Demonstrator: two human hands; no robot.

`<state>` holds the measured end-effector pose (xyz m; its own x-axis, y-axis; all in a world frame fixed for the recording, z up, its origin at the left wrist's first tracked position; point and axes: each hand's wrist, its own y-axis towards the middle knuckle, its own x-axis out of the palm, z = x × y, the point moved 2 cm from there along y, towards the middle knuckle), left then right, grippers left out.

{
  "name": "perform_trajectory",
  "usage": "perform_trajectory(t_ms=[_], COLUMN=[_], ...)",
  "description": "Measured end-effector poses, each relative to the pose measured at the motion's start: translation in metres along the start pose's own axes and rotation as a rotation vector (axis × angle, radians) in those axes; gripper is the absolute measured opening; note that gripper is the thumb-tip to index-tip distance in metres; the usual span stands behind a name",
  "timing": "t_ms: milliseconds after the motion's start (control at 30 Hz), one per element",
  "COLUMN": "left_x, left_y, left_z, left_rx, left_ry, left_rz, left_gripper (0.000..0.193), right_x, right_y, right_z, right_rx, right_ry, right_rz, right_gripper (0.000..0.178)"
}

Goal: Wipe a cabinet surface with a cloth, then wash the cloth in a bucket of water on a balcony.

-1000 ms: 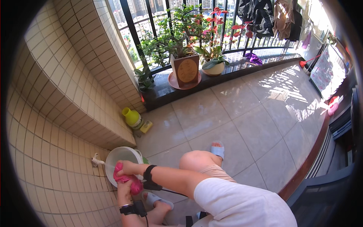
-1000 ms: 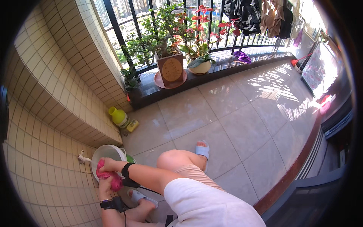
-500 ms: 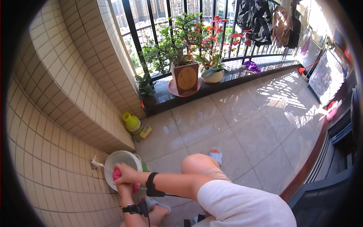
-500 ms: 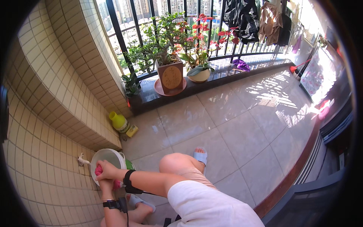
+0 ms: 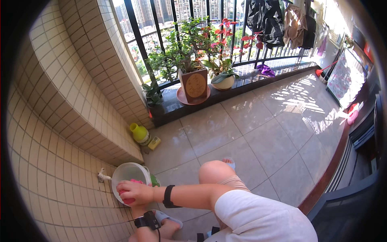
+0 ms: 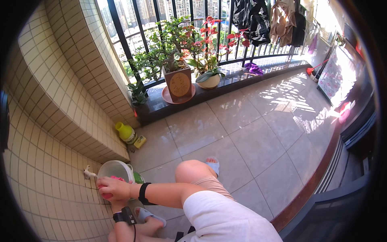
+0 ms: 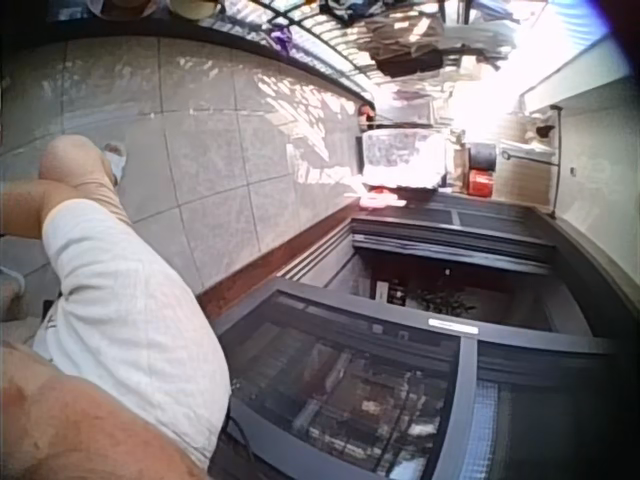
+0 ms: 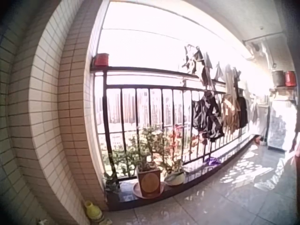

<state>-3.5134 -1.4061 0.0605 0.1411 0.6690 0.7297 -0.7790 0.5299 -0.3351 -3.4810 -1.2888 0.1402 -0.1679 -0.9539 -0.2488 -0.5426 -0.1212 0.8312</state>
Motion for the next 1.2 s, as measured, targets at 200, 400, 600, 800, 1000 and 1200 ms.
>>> perform_trajectory(t_ms=[200, 400, 600, 800, 1000, 1200], left_x=[0.032, 0.068, 0.042, 0.083, 0.051, 0.082], left_y=[-0.002, -0.004, 0.002, 0.027, 0.001, -0.028], left_z=[0.038, 0.051, 0.079, 0.031, 0.047, 0.034], left_rx=[0.299, 0.717, 1.058, 1.009, 1.010, 1.199], left_ry=[-0.098, 0.396, 1.458, 1.810, 1.947, 1.849], left_rz=[0.009, 0.483, 0.694, 0.285, 0.267, 0.218], left_gripper=[0.033, 0.024, 0.016, 0.018, 0.017, 0.021], right_x=[0.002, 0.027, 0.069, 0.071, 0.055, 0.032], right_y=[0.004, -0.004, -0.014, -0.089, -0.058, -0.039], right_z=[-0.013, 0.037, 0.071, 0.157, 0.087, 0.055], right_rx=[0.066, 1.061, 1.420, 1.114, 0.625, 1.392], right_ry=[-0.004, 0.544, 1.351, 1.446, 0.671, 1.759], right_rz=[0.190, 0.677, 0.604, 0.055, -0.276, 0.155], right_gripper=[0.036, 0.032, 0.022, 0.028, 0.046, 0.028])
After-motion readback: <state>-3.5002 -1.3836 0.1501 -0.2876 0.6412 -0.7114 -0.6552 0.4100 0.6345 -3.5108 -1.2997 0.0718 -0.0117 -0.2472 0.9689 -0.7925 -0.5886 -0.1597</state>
